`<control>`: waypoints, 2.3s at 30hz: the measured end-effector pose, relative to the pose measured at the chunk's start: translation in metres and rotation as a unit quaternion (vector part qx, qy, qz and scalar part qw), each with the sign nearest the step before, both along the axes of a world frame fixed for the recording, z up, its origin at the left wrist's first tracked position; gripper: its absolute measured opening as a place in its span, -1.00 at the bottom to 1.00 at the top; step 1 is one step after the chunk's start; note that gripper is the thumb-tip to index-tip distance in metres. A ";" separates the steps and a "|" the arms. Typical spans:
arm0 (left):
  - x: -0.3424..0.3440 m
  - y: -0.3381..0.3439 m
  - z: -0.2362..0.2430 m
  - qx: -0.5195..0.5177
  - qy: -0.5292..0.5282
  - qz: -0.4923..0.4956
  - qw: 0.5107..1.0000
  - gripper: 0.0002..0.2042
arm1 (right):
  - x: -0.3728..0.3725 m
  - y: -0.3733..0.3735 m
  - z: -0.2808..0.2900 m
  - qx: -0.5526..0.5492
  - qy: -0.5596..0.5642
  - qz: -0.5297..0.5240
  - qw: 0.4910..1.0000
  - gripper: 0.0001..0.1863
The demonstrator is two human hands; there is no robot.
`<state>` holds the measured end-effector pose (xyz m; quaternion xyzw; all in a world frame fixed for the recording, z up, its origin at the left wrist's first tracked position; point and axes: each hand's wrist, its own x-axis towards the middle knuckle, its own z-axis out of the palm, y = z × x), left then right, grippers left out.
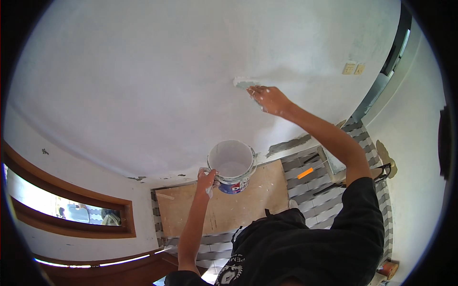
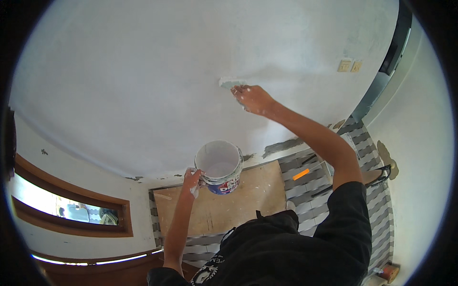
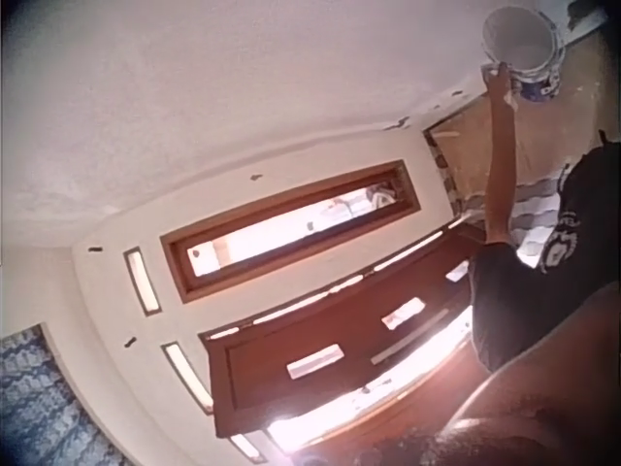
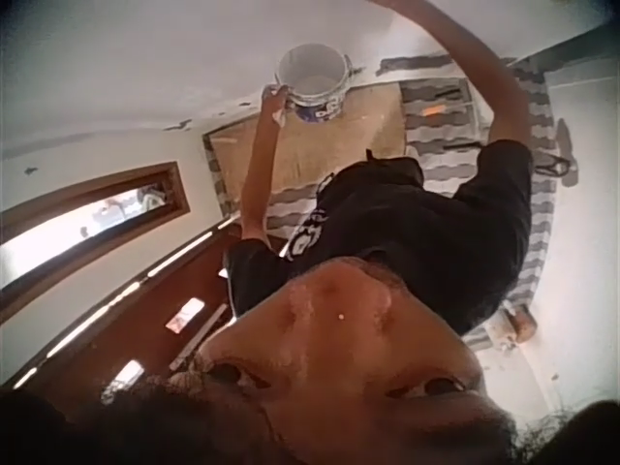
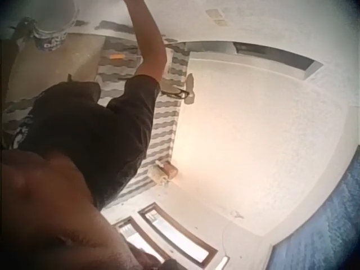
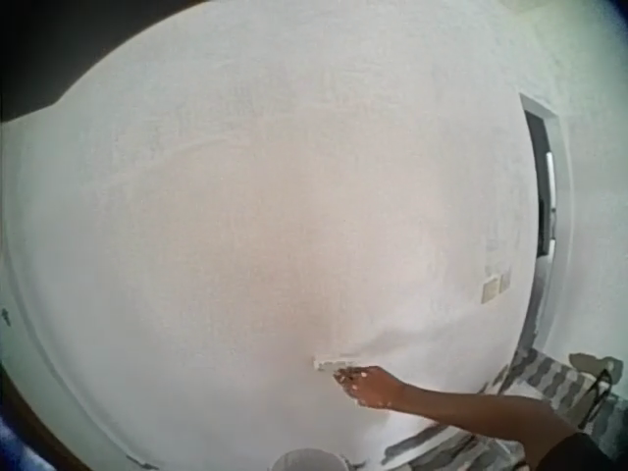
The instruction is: Applying wall putty or filler to patch holes or damaged sections of a wall using a putty knife.
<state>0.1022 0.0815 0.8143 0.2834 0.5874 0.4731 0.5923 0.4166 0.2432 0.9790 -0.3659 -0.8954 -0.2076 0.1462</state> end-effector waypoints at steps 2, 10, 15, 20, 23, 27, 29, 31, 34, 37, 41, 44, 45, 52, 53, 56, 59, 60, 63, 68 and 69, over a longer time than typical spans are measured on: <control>-0.009 -0.007 -0.005 -0.007 0.020 0.003 1.000 -0.72 | -0.009 0.008 0.030 -0.070 -0.055 -0.034 0.995 -0.50; -0.014 0.005 -0.014 -0.018 0.080 -0.011 0.997 -0.69 | 0.018 0.042 0.202 -0.021 0.020 -0.026 0.999 -0.72; -0.014 0.003 -0.017 -0.013 0.066 0.002 0.998 -0.71 | 0.004 -0.011 0.312 -0.058 0.002 -0.091 0.994 -0.66; -0.016 0.000 -0.024 -0.016 0.050 0.016 0.998 -0.69 | 0.009 0.002 0.288 0.135 0.171 -0.046 0.975 -0.64; -0.020 -0.001 -0.029 -0.033 0.071 0.009 0.997 -0.71 | 0.023 0.058 0.197 0.307 0.085 -0.066 0.946 -0.54; -0.023 -0.003 -0.035 -0.043 0.065 0.035 0.996 -0.68 | 0.017 0.061 0.084 0.324 0.028 -0.073 0.943 -0.46; -0.019 0.002 -0.033 -0.048 0.064 0.039 0.996 -0.68 | 0.024 0.049 0.042 0.261 0.031 -0.069 0.962 -0.48; -0.019 0.000 -0.035 -0.056 0.065 0.044 0.995 -0.68 | 0.032 0.043 0.006 0.203 0.075 -0.041 0.975 -0.45; -0.030 -0.002 -0.042 -0.060 0.067 0.054 0.995 -0.68 | 0.034 0.034 -0.003 0.114 0.042 -0.027 0.992 -0.42; -0.027 0.000 -0.039 -0.070 0.067 0.041 0.994 -0.69 | 0.052 0.041 0.039 -0.172 0.023 -0.050 0.984 -0.58; -0.030 -0.005 -0.041 -0.057 0.075 0.078 0.993 -0.74 | 0.076 0.072 0.122 -0.066 0.089 -0.053 0.992 -0.70; -0.030 -0.003 -0.041 -0.044 0.077 0.066 0.994 -0.76 | 0.093 0.068 0.194 -0.009 0.130 -0.071 0.989 -0.66; -0.030 -0.003 -0.042 -0.046 0.082 0.059 0.994 -0.76 | 0.088 0.063 0.219 -0.024 0.117 -0.102 0.988 -0.62; -0.027 -0.004 -0.041 -0.052 0.051 0.074 0.995 -0.74 | 0.080 0.049 0.255 0.257 0.198 0.013 0.946 -0.71; -0.030 -0.003 -0.044 -0.052 0.052 0.065 0.995 -0.73 | 0.081 0.067 0.233 0.258 0.198 0.013 0.945 -0.71; -0.029 -0.006 -0.045 -0.057 0.058 0.062 0.995 -0.70 | 0.087 0.099 0.148 0.278 0.125 -0.087 0.948 -0.44; -0.028 -0.004 -0.048 -0.052 0.057 0.064 0.995 -0.65 | 0.088 0.101 0.054 0.224 0.174 -0.015 0.959 -0.46; -0.028 -0.003 -0.052 -0.048 0.050 0.062 0.996 -0.62 | 0.088 0.094 0.028 0.211 0.167 -0.005 0.963 -0.48; -0.043 -0.002 -0.069 -0.072 0.084 0.048 0.993 -0.59 | 0.073 0.061 -0.029 0.100 0.150 -0.035 0.983 -0.47; -0.041 -0.005 -0.068 -0.064 0.080 0.072 0.992 -0.51 | 0.071 0.042 -0.033 -0.036 0.097 -0.070 0.992 -0.35; -0.041 -0.005 -0.067 -0.069 0.092 0.071 0.991 -0.49 | 0.066 0.043 -0.021 -0.036 0.098 -0.069 0.992 -0.35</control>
